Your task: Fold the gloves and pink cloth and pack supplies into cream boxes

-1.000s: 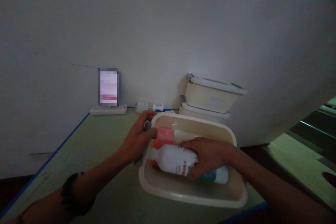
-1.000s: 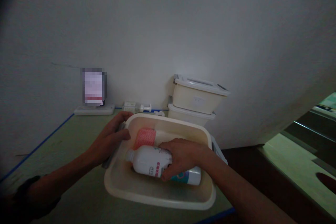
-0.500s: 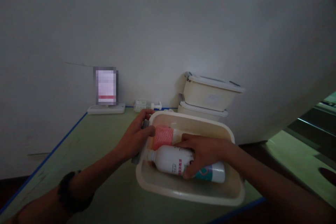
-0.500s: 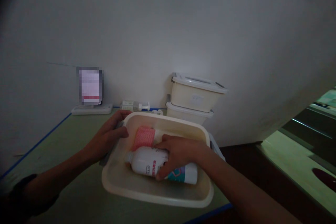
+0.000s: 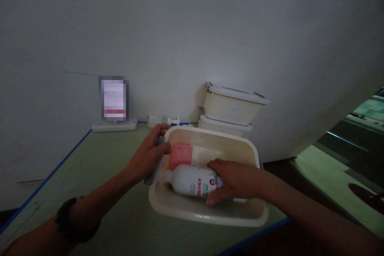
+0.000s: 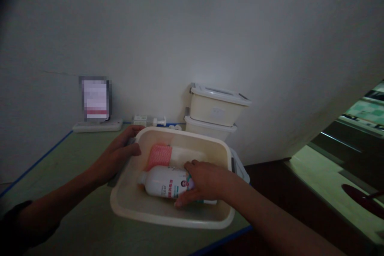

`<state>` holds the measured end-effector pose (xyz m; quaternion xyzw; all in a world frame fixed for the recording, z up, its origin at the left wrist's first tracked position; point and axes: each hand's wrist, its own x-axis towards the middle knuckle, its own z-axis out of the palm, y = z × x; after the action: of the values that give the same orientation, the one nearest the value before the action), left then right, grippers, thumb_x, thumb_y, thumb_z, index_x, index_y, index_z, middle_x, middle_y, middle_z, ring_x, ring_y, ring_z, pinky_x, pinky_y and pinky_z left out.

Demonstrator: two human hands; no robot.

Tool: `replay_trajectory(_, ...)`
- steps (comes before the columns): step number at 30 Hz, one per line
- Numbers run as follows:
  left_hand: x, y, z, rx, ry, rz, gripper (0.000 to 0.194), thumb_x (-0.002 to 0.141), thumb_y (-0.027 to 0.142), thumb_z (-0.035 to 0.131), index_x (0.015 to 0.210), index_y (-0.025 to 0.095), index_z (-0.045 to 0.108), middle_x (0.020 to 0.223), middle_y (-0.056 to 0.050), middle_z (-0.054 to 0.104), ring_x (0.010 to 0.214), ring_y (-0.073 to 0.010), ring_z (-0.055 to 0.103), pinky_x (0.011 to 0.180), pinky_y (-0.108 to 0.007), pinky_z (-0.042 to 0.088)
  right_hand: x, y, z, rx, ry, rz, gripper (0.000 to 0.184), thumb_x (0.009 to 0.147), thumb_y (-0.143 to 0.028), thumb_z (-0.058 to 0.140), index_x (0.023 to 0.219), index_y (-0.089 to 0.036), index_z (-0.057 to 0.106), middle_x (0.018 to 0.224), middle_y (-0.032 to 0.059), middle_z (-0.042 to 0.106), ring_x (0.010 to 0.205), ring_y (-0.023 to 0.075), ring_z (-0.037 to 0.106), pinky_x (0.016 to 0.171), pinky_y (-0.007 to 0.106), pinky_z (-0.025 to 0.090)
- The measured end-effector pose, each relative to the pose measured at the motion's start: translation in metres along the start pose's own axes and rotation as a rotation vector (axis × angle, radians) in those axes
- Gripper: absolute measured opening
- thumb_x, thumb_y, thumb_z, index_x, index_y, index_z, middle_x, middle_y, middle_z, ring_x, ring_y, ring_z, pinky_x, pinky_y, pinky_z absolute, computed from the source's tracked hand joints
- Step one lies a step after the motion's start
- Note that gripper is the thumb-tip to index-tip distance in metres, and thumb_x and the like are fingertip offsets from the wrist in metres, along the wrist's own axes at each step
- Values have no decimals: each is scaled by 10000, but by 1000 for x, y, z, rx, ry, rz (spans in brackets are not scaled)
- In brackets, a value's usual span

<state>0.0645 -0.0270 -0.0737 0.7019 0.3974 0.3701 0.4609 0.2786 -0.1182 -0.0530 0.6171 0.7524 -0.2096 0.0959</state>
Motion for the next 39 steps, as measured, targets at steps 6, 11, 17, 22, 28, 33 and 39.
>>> replay_trajectory(6, 3, 2, 0, -10, -8, -20, 396, 636, 241, 443, 1032, 218, 459, 960, -35, 551, 843, -230, 539, 664, -338, 453, 12, 13, 4, -55, 62, -94, 837, 602, -728, 509, 1155, -100, 498, 1082, 186, 569, 956, 333, 548, 800, 451, 444)
replay_trajectory(11, 5, 2, 0, -18, -11, -30, 385, 622, 224, 440, 1006, 223, 462, 978, -34, 550, 839, -228, 543, 650, -329, 456, 15, 15, 11, -178, 138, -129, 828, 627, -727, 487, 1148, -84, 492, 1068, 196, 562, 984, 345, 532, 817, 462, 435)
replay_trajectory(17, 1, 6, -3, 0, -18, -38, 374, 635, 239, 468, 1009, 228, 449, 978, -37, 569, 812, -222, 564, 639, -319, 466, 11, 12, 13, -249, 189, -53, 824, 622, -750, 448, 1175, -140, 473, 1074, 179, 562, 903, 346, 572, 734, 472, 464)
replay_trajectory(22, -4, 16, -7, -54, -120, -127, 358, 688, 374, 544, 991, 244, 404, 967, -38, 607, 737, -211, 607, 579, -299, 486, 9, 11, 11, -244, 187, -51, 812, 576, -730, 516, 1134, -140, 502, 1038, 173, 586, 872, 353, 589, 689, 467, 477)
replay_trajectory(28, -5, 13, -3, -16, -35, -71, 291, 657, 243, 489, 941, 217, 432, 978, -47, 575, 810, -209, 583, 645, -313, 478, 5, 8, 4, -229, 121, -125, 707, 641, -695, 487, 1047, -119, 542, 981, 164, 619, 830, 316, 606, 689, 424, 478)
replay_trajectory(33, -6, 13, -1, -4, -34, -40, 277, 637, 207, 464, 910, 220, 426, 939, -31, 552, 827, -213, 558, 663, -328, 461, 5, 10, 0, -169, 51, -127, 755, 634, -715, 477, 1073, -103, 534, 1021, 181, 610, 861, 319, 599, 709, 418, 471)
replay_trajectory(39, -6, 10, -1, 8, -40, -8, 265, 644, 194, 450, 907, 217, 423, 945, -30, 541, 844, -206, 539, 711, -340, 444, 5, 12, -9, -97, -24, -137, 746, 645, -738, 433, 1037, -118, 570, 962, 152, 632, 821, 283, 605, 679, 376, 466)
